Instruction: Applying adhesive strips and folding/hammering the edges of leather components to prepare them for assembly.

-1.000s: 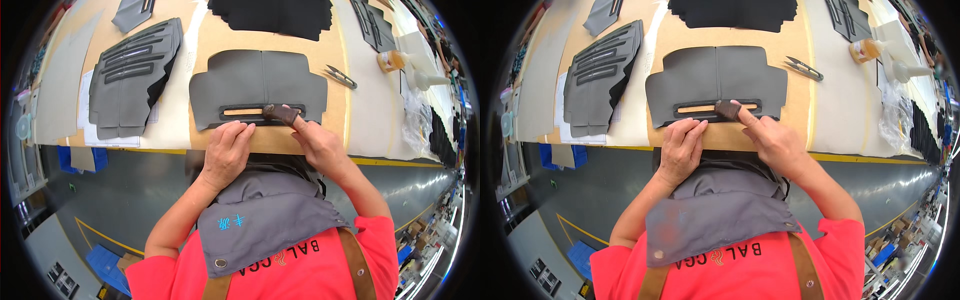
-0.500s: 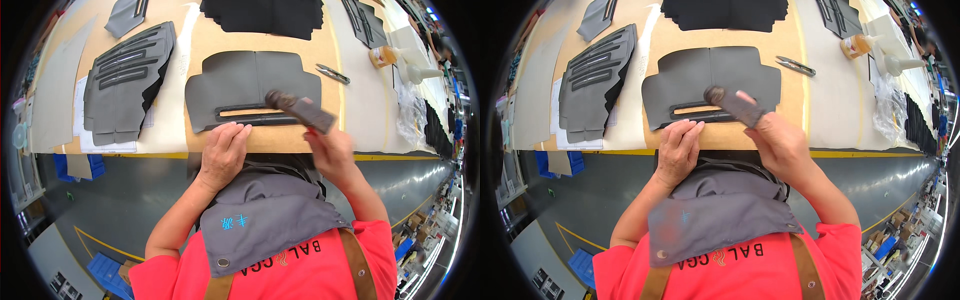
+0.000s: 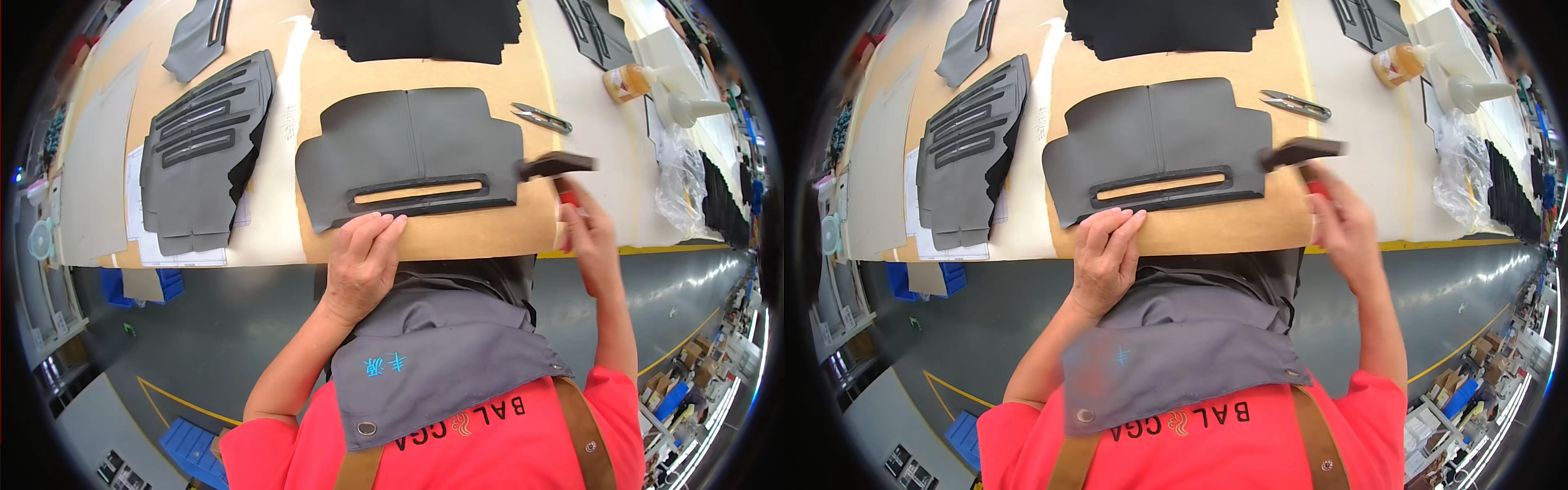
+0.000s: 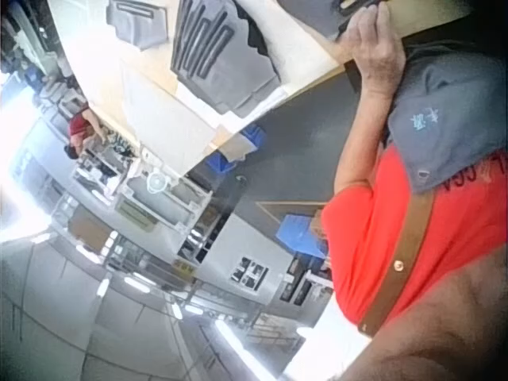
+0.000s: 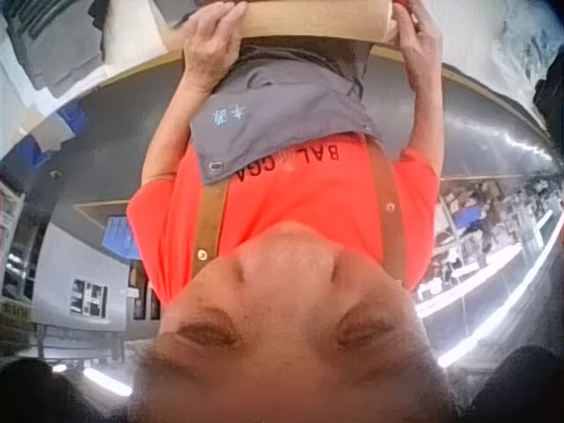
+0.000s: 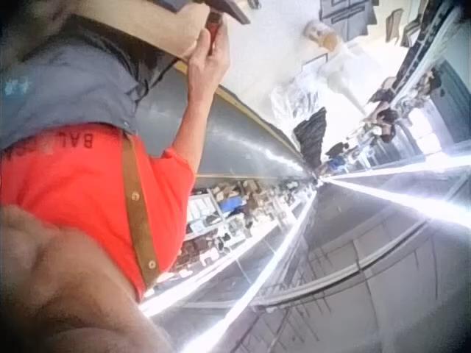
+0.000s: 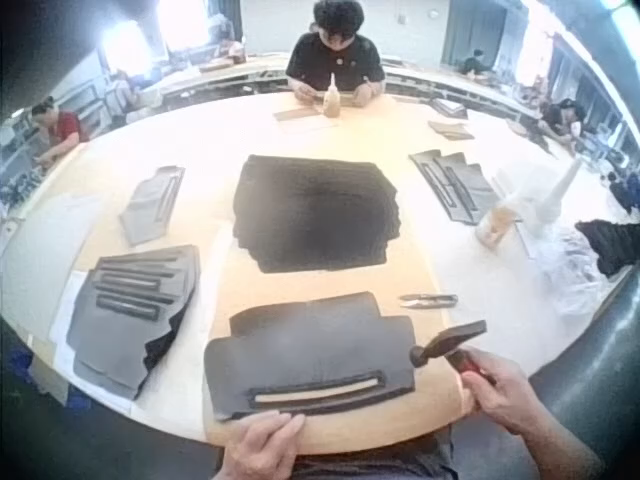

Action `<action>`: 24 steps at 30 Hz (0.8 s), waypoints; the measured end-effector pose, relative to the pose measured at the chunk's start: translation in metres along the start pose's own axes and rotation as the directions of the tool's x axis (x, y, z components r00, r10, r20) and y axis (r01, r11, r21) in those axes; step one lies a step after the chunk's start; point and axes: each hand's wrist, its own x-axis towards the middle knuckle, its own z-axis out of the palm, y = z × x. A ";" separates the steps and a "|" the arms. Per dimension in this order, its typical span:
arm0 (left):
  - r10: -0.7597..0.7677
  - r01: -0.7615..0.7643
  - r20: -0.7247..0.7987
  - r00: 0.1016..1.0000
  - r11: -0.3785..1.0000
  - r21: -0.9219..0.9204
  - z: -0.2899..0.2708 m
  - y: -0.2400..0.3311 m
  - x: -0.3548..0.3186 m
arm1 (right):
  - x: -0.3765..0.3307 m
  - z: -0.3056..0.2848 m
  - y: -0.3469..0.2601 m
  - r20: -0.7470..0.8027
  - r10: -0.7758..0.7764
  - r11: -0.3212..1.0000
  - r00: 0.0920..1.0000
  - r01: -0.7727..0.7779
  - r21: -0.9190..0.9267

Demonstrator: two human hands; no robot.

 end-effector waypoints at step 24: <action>-0.084 0.077 0.092 0.992 0.994 0.071 -0.047 -0.042 0.032 | 0.083 0.042 -0.019 0.336 -0.829 0.356 0.447 0.886 -0.298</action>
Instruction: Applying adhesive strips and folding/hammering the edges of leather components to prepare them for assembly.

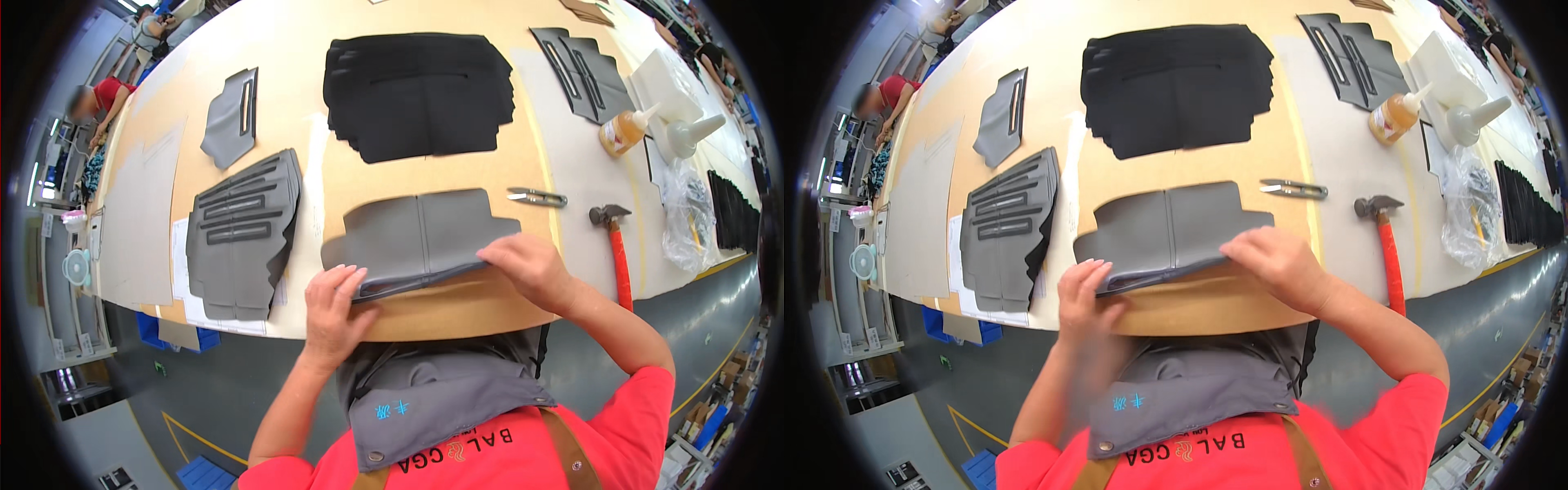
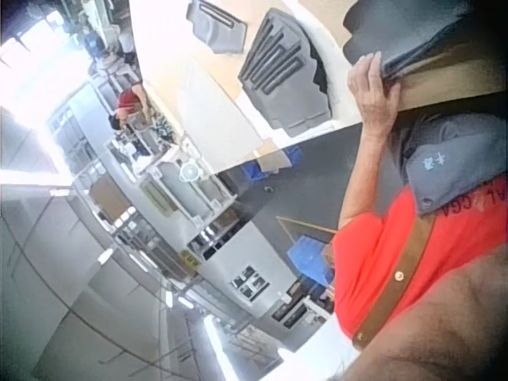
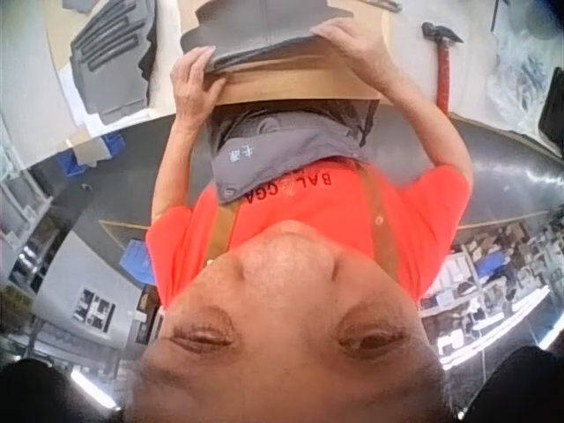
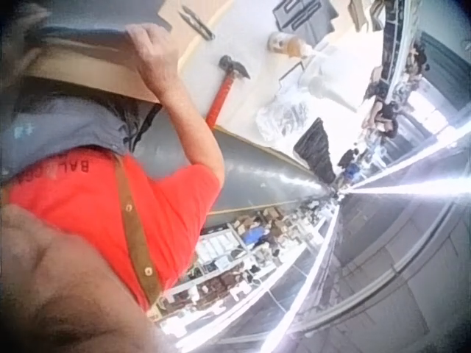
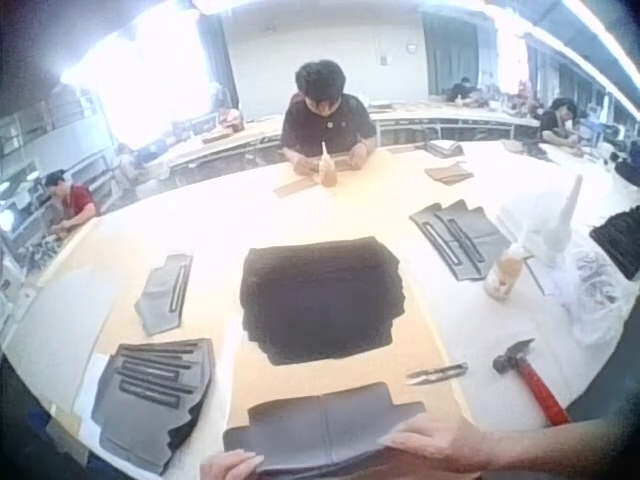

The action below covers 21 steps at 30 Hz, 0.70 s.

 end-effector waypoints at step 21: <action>-0.184 0.124 -0.064 0.981 0.844 -0.522 0.036 0.021 0.062 | 0.253 0.110 0.003 0.090 0.079 0.890 0.993 -0.111 0.442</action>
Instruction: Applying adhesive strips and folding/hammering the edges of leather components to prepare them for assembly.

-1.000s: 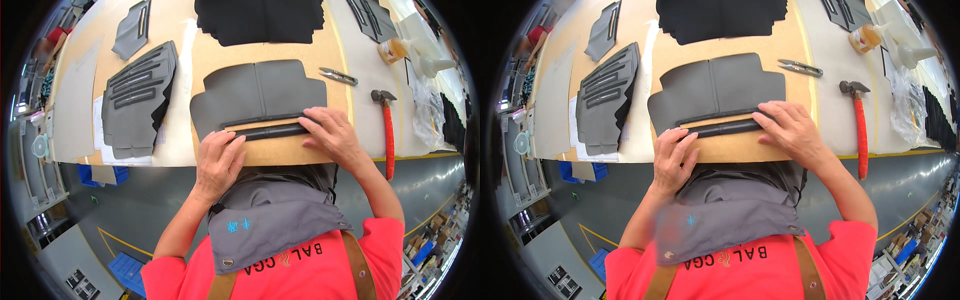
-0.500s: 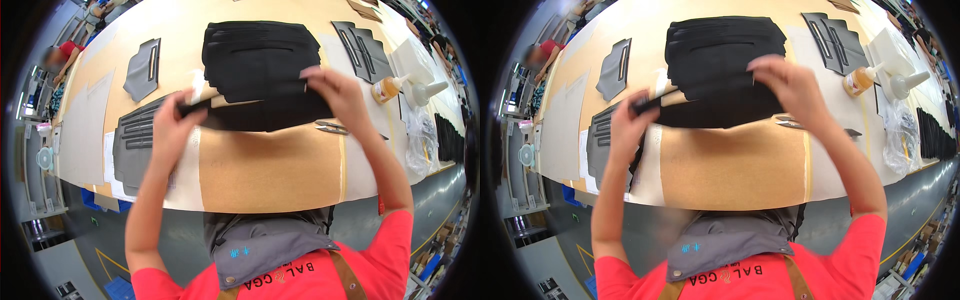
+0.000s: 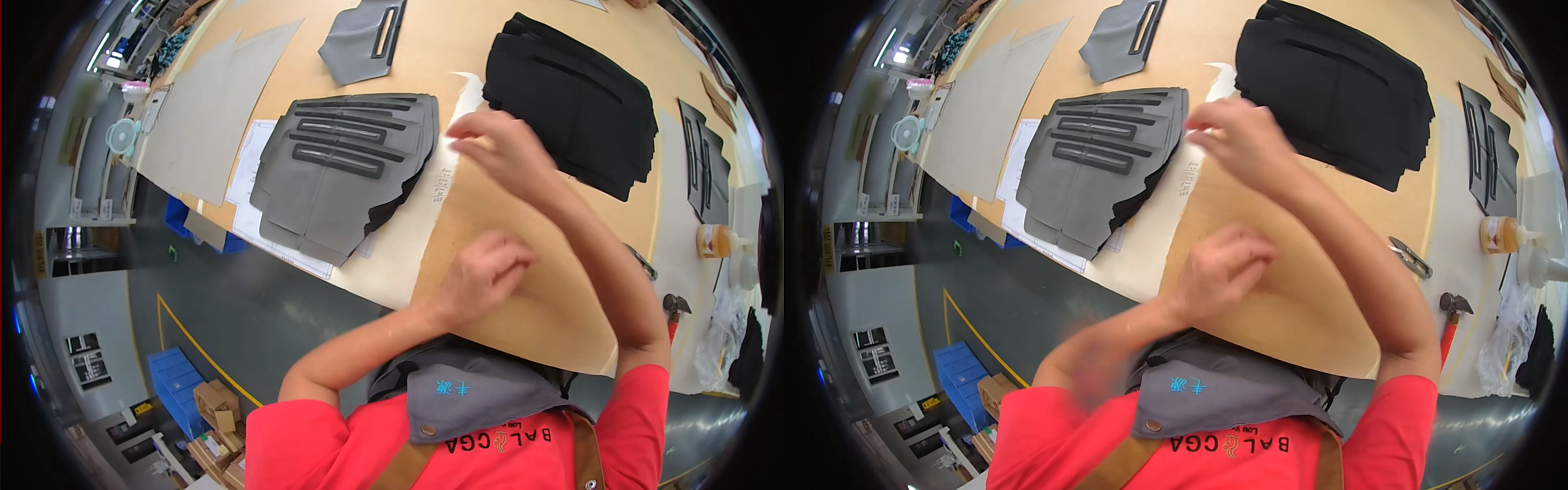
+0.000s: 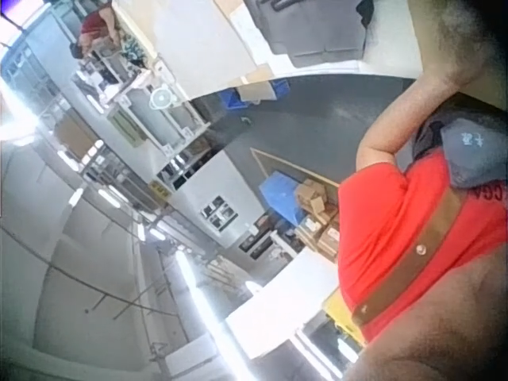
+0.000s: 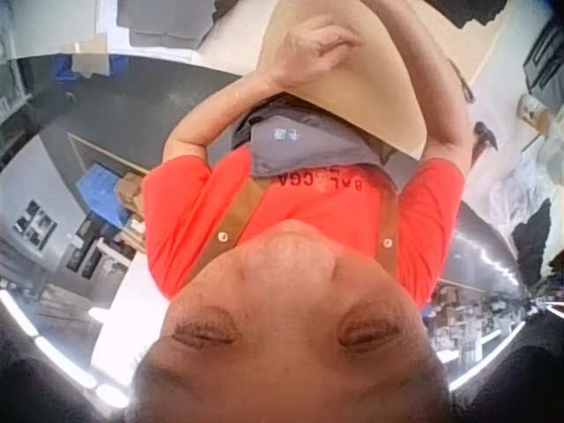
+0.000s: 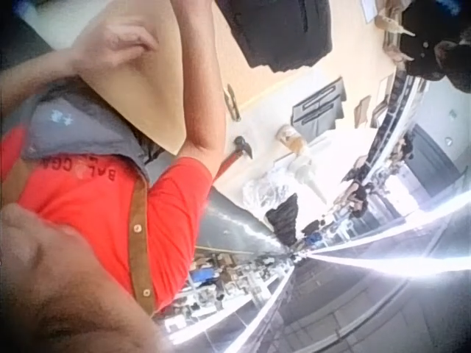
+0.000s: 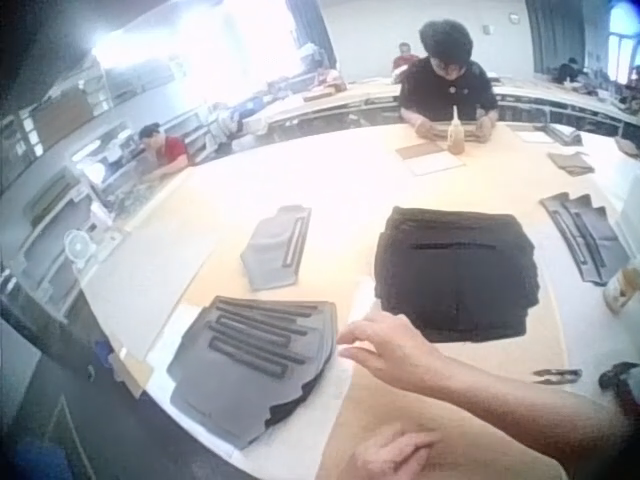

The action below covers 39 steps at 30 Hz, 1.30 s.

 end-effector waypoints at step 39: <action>0.183 -0.255 0.189 0.965 0.829 0.498 -0.030 -0.022 -0.027 | -0.190 -0.068 -0.036 -0.013 0.624 0.781 0.782 -0.624 -0.035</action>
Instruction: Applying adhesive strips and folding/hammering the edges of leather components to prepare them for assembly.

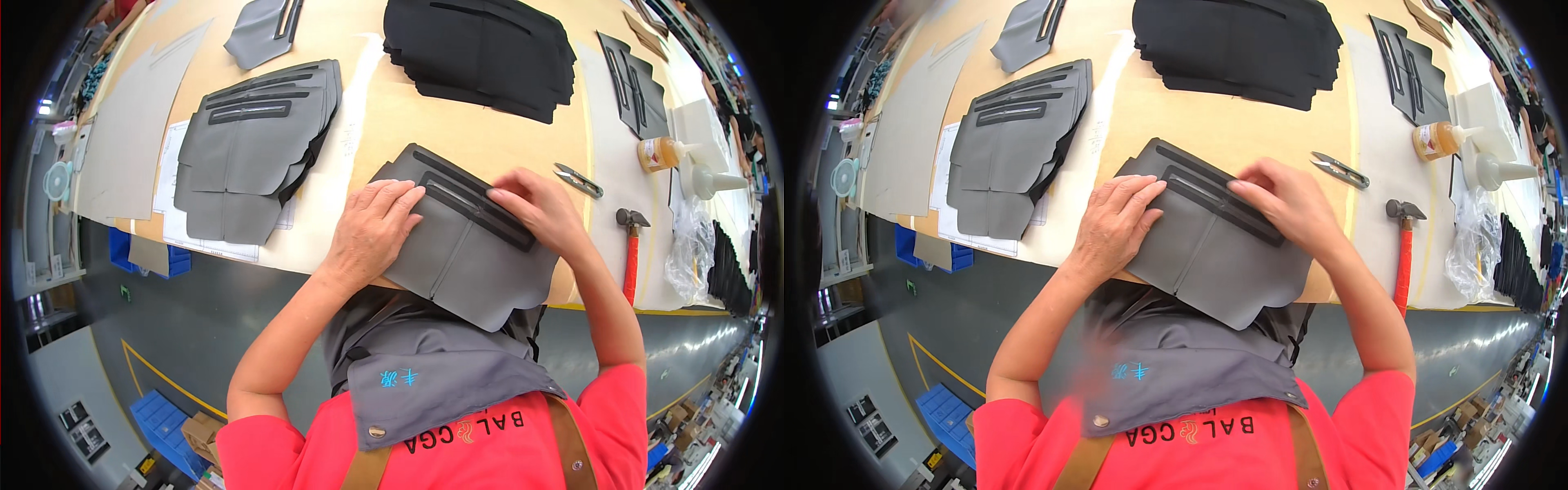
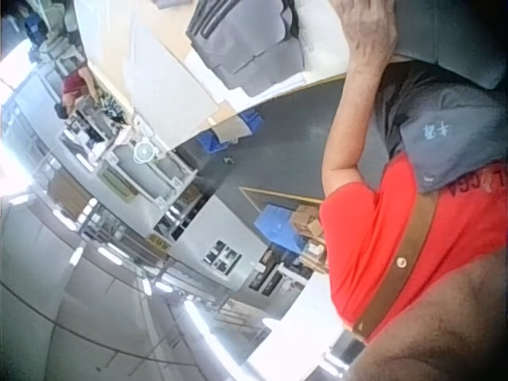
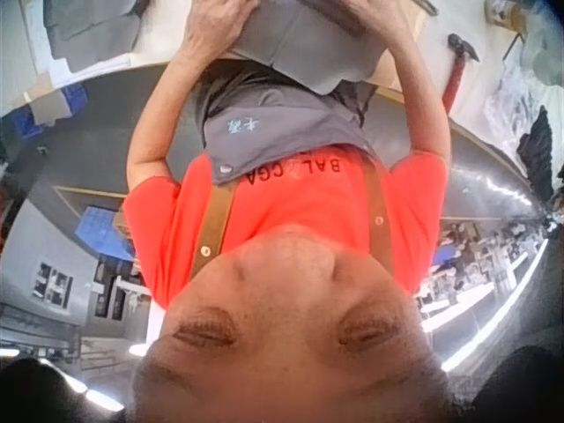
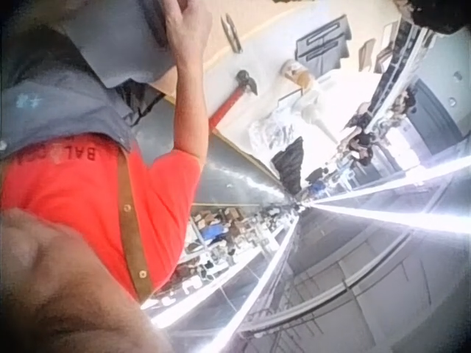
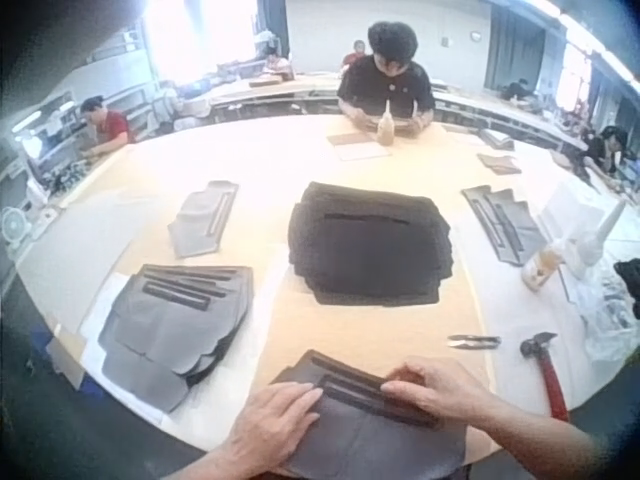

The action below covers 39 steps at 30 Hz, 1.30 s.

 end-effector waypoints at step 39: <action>-0.014 0.003 0.085 0.996 0.992 0.128 0.004 -0.013 0.013 | 0.053 0.075 -0.012 -0.053 -0.733 0.616 0.679 0.629 -0.474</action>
